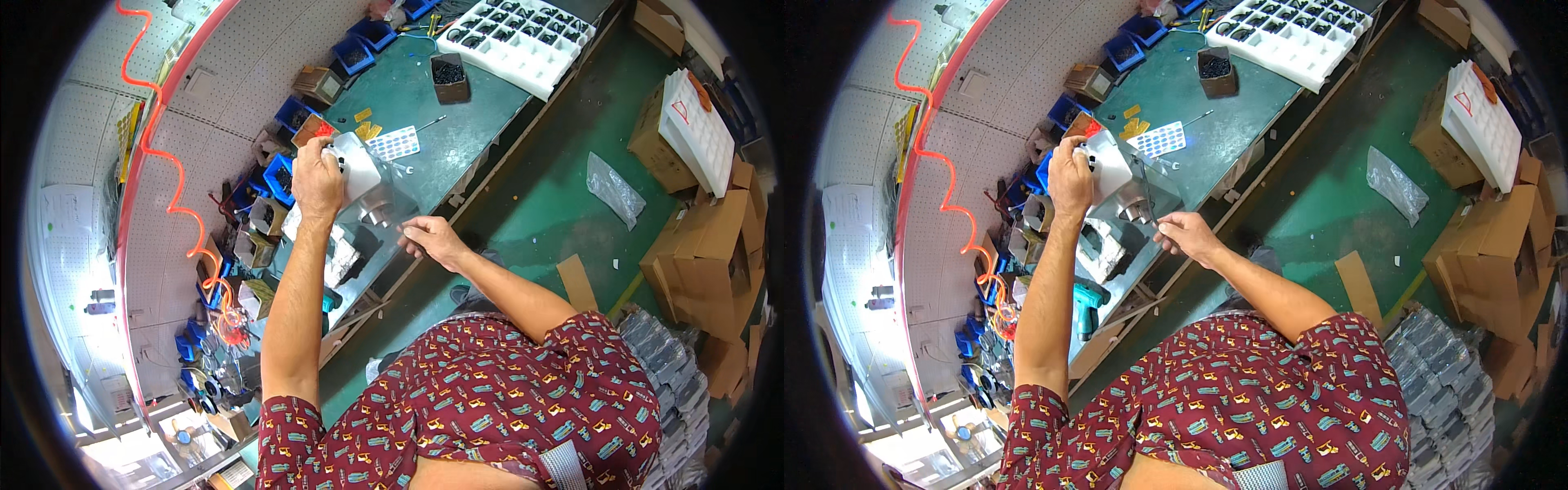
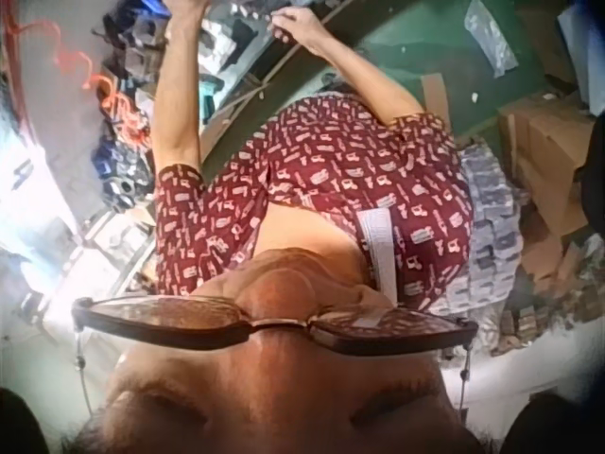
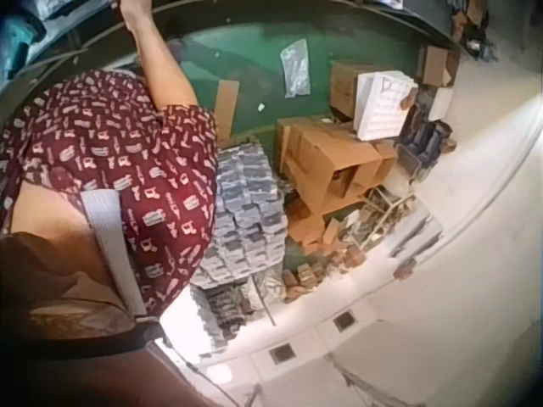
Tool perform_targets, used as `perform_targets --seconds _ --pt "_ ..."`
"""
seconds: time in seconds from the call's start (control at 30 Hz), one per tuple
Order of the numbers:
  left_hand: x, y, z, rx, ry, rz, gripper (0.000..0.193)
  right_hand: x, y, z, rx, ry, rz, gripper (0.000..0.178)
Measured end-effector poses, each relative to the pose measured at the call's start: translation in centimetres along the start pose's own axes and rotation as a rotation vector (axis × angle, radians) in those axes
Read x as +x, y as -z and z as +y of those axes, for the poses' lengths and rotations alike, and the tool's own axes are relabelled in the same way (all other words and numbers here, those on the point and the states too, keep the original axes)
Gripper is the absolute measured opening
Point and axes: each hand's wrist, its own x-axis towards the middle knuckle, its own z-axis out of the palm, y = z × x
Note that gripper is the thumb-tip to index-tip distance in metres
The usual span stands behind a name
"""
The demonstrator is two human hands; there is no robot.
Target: The person applies adhesive stickers to a white plastic housing and then attaches a black plastic cover to a metal heat sink. They use a cordless drill to fasten screws into the white housing. The person handles stickers, a plastic housing, a heat sink, a black cover, and a drill.
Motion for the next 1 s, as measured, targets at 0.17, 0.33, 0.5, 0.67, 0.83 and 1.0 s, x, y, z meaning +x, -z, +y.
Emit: perform_targets --seconds 0.17,0.33,0.5,0.67,0.83,1.0 --pt "-0.1 0.1 -0.4 0.002 0.014 0.013 0.028 2.2 -2.7 1.7 0.003 0.000 0.116 0.017" --pt "0.1 -0.1 -0.1 -0.010 0.007 0.037 0.027 3.1 -3.9 2.6 0.076 -0.021 0.177 0.021" --pt "0.0 -0.1 -0.3 -0.015 0.007 0.055 0.026 2.7 -4.7 2.8 0.011 -0.083 0.260 0.026" --pt "-0.1 -0.3 -0.2 -0.003 0.012 0.059 0.025 3.0 -5.4 3.2 0.141 -0.096 0.291 0.029" --pt "0.2 -0.2 -0.1 0.006 0.012 0.042 0.026 3.7 -5.9 4.7 -0.103 0.141 0.385 0.030" --pt "0.3 -0.4 -0.3 -0.020 -0.005 0.066 0.027 5.2 -6.9 4.3 -0.023 0.063 0.445 0.028"
